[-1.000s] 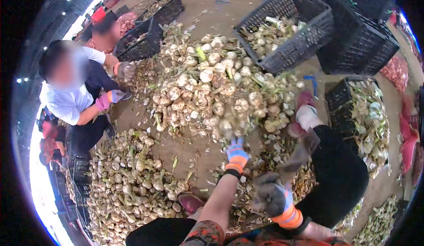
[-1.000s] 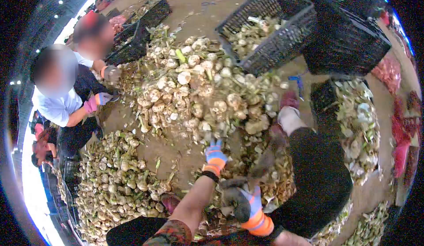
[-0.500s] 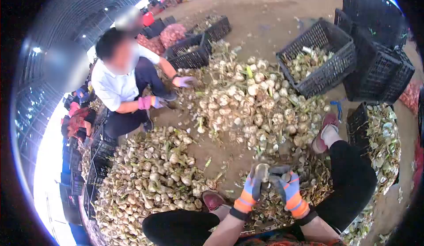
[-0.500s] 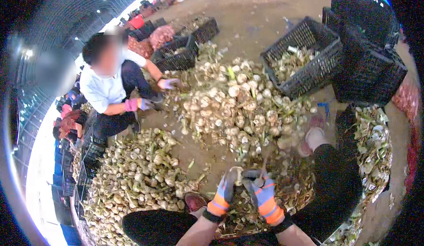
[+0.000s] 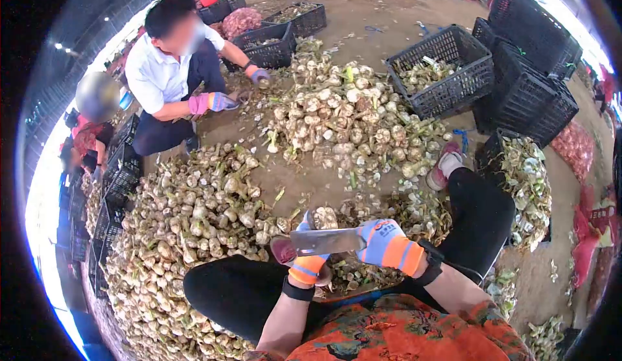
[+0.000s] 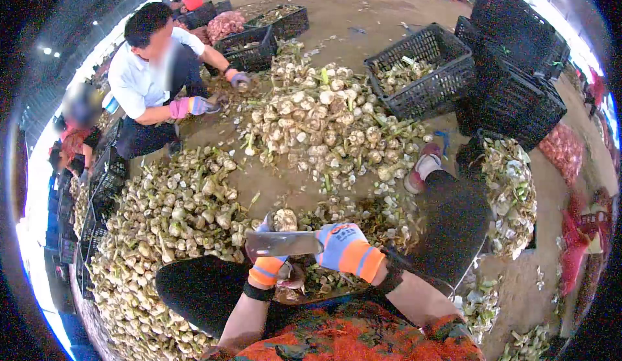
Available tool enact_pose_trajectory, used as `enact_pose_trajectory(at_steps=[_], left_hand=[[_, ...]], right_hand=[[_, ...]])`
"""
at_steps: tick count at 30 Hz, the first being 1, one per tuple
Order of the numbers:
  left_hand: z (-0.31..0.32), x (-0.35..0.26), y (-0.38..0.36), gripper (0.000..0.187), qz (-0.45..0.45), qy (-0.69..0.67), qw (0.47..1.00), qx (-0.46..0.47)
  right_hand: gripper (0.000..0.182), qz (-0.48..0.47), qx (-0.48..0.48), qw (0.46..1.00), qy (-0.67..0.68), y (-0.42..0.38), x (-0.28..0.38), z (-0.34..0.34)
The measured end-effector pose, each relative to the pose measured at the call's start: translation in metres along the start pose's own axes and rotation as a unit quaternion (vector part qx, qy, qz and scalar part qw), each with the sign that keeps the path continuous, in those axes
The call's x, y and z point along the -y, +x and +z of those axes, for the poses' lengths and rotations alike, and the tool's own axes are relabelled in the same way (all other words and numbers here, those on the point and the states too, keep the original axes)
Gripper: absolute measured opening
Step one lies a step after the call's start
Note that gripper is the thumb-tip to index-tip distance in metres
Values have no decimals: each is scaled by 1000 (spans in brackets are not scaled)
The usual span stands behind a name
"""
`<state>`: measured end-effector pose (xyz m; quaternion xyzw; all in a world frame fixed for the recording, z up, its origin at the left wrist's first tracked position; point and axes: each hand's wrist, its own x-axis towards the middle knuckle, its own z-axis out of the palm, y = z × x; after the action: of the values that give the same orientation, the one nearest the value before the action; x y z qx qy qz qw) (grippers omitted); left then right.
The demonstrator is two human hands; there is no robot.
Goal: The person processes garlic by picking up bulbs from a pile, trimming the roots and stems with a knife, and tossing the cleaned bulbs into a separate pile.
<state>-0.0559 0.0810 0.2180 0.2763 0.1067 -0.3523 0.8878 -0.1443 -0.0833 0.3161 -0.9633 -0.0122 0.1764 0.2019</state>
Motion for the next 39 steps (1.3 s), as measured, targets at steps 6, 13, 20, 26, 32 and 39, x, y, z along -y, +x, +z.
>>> enact_pose_trajectory(at_steps=[6,13,20,26,32,39], left_hand=[[2,-4,3,40,-108,-125,984,60],[13,5,-13,62,159,470,868,-34],[-11,9,-7,56,172,555,813,-25],[43,-8,-29,50,227,773,590,-54],[43,-23,-25,41,363,647,664,-95],[44,-31,-13,8,73,-28,996,-49]], right_hand=[[38,-4,6,1000,8,13,4,3],[39,-2,53,999,-3,33,-11,26],[42,4,58,998,18,38,-18,51],[42,-10,-6,1000,-9,33,-26,75],[27,139,-279,882,353,57,-93,67],[16,3,-81,660,747,44,-29,79]])
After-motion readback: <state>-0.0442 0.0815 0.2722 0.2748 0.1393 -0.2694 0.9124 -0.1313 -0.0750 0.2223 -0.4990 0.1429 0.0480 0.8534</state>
